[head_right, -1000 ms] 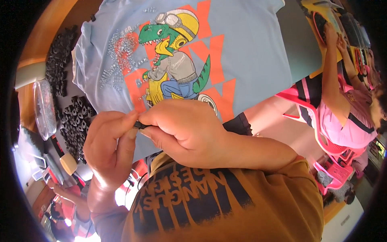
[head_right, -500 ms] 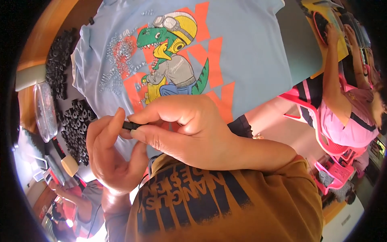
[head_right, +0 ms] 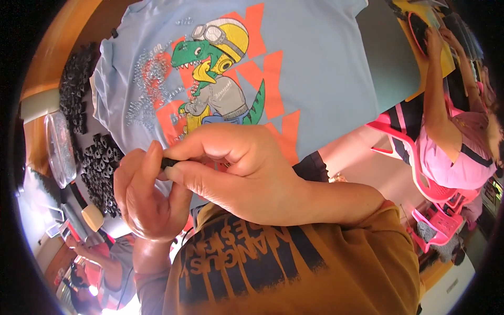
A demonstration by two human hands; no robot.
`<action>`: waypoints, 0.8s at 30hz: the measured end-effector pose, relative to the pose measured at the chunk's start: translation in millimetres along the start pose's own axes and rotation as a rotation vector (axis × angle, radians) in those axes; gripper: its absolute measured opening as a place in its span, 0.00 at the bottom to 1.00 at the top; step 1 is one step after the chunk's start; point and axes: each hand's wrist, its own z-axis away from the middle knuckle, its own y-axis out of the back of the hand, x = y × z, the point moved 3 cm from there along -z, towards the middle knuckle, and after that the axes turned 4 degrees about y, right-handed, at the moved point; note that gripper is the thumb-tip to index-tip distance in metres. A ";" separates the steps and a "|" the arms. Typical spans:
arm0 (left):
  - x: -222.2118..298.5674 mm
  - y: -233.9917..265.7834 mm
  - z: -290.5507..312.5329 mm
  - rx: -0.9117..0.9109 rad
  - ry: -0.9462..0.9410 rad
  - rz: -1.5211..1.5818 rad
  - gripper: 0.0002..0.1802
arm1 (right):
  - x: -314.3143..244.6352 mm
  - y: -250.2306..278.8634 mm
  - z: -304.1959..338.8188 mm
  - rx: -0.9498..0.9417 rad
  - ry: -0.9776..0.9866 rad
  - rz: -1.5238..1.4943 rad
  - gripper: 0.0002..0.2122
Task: Assemble plastic cord locks by manually inserting metal springs into the housing units.
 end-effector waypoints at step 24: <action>4.2 -2.3 -19.2 -0.025 0.065 -0.162 0.30 | -5.2 5.8 -0.9 0.009 -0.064 -0.207 0.08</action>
